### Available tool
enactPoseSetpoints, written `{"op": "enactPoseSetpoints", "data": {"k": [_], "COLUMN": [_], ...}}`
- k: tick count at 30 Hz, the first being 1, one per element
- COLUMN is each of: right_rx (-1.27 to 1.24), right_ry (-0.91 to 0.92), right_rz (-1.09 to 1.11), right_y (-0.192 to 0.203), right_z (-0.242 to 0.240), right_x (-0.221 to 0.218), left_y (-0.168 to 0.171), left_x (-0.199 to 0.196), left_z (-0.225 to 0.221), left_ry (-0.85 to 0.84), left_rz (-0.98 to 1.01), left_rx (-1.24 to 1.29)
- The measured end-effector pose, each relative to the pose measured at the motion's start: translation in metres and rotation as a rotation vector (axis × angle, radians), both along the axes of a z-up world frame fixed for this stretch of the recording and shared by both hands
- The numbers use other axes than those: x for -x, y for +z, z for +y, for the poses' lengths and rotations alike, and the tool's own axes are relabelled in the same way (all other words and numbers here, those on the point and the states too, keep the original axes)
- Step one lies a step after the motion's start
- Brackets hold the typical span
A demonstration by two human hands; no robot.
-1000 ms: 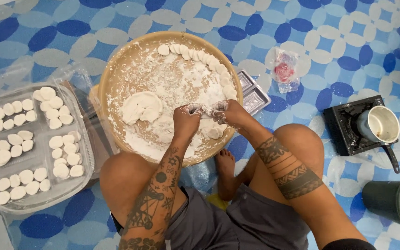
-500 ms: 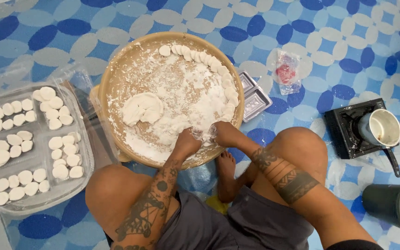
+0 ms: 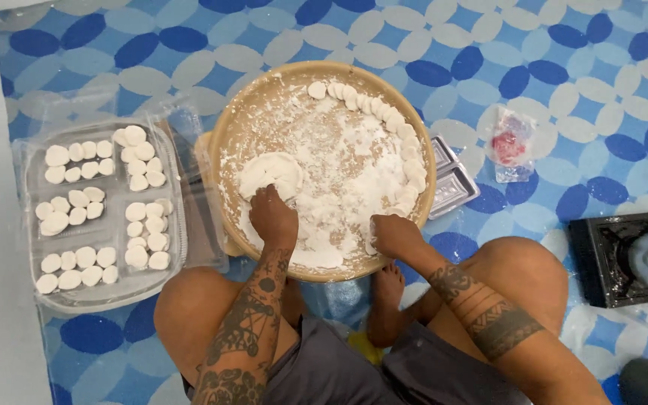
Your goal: Shaping small balls of dough from a larger mass and arranging them on a tray.
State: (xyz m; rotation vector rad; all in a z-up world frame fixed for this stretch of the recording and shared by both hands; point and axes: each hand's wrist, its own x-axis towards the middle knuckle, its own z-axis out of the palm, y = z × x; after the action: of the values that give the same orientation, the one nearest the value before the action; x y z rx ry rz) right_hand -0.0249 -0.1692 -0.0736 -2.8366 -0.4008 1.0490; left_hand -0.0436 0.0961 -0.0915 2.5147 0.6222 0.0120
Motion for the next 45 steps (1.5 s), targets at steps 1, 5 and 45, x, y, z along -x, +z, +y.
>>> {"op": "enactPoseSetpoints", "data": {"k": [1, 5, 45], "right_rx": [-0.002, -0.033, -0.576], "right_ry": [0.002, -0.065, 0.129], "right_rz": [0.005, 0.027, -0.019], "right_y": [0.007, 0.042, 0.034], "right_z": [0.007, 0.031, 0.123], "right_x": [0.000, -0.005, -0.054], "left_y": [-0.002, -0.022, -0.001], "left_x": [0.000, -0.008, -0.001], "left_z": [0.004, 0.013, 0.013], "left_ry": [0.002, -0.098, -0.325], "left_rz": [0.005, -0.016, 0.031], "left_rx": [-0.002, -0.157, 0.062]}}
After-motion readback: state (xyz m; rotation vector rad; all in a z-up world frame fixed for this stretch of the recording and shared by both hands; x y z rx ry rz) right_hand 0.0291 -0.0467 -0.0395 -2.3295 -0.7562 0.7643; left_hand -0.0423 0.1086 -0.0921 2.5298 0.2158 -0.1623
